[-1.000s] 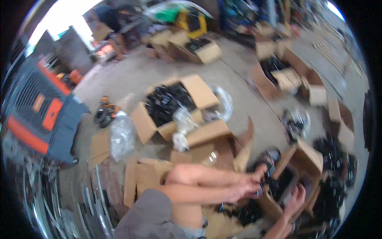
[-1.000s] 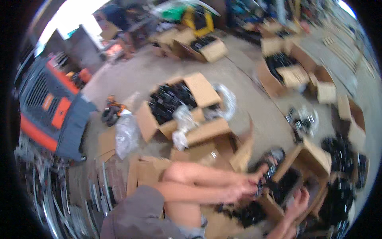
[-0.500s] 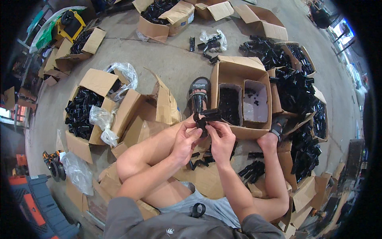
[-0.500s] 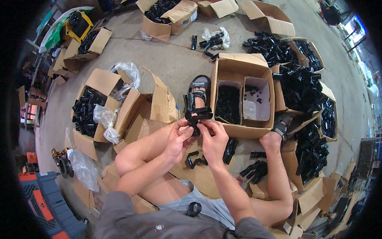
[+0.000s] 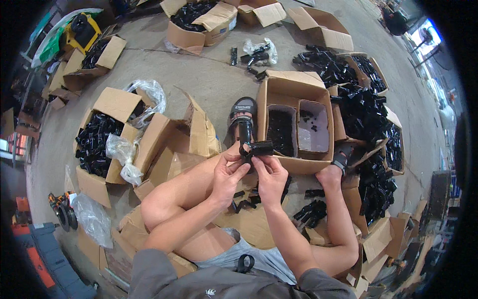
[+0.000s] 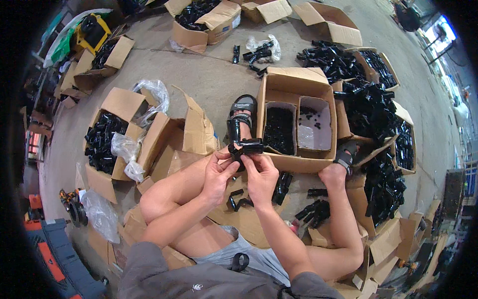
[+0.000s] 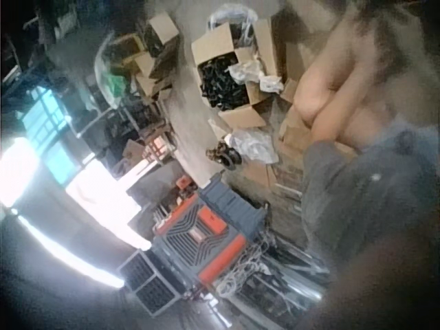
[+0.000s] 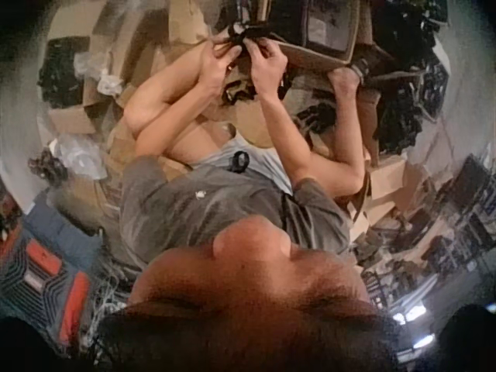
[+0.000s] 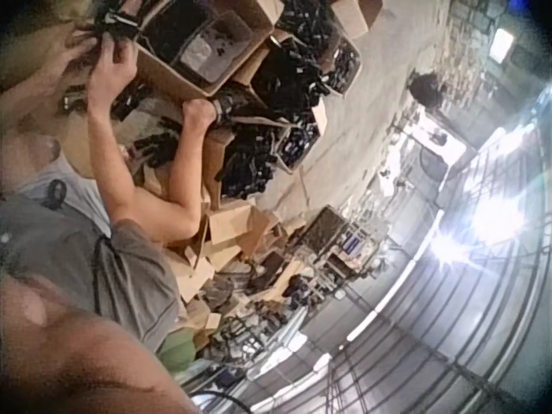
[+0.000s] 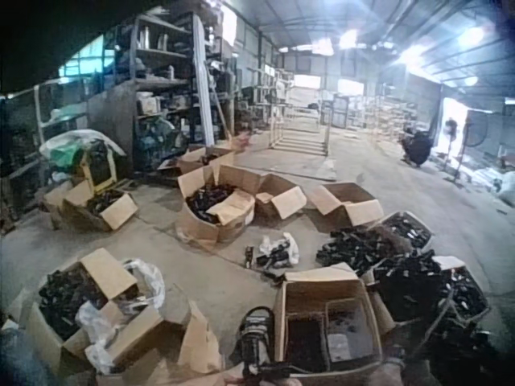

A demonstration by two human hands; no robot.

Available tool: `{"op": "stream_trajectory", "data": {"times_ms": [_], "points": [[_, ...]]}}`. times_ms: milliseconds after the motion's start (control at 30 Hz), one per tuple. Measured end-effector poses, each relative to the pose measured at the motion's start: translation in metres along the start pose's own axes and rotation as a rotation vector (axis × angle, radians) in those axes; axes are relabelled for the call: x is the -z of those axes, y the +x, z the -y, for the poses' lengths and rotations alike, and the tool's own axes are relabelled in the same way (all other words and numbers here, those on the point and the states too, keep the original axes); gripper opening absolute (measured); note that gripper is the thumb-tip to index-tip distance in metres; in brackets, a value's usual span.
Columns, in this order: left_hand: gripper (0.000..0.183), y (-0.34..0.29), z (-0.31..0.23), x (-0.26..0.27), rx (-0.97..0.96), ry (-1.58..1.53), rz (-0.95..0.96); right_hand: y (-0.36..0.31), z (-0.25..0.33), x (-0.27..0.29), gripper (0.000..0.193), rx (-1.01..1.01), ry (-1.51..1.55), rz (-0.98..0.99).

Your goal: The person sits on the floor and assembles small components by picking up black plastic parts from one box and small metal screws or pins from another box, joining them by hand and placing the finished items into a separate container.

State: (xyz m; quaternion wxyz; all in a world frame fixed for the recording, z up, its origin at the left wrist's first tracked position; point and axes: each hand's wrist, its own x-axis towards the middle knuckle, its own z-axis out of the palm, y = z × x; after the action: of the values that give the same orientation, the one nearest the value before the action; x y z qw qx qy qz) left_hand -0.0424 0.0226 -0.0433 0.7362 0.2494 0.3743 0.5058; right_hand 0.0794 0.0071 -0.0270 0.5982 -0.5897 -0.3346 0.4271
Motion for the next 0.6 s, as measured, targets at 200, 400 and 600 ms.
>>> {"op": "stream_trajectory", "data": {"times_ms": [200,400,600], "points": [[0.030,-0.001,0.000,0.001,0.014,0.050,-0.019,0.001,0.001,0.008,0.015,0.048,-0.063,0.045],[0.037,0.000,0.012,0.001,0.056,0.229,-0.063,0.002,0.014,0.019,0.018,0.067,-0.192,-0.006],[0.029,-0.005,0.013,-0.003,-0.026,0.168,0.006,-0.009,0.008,0.014,0.018,0.057,-0.171,-0.084]]}}
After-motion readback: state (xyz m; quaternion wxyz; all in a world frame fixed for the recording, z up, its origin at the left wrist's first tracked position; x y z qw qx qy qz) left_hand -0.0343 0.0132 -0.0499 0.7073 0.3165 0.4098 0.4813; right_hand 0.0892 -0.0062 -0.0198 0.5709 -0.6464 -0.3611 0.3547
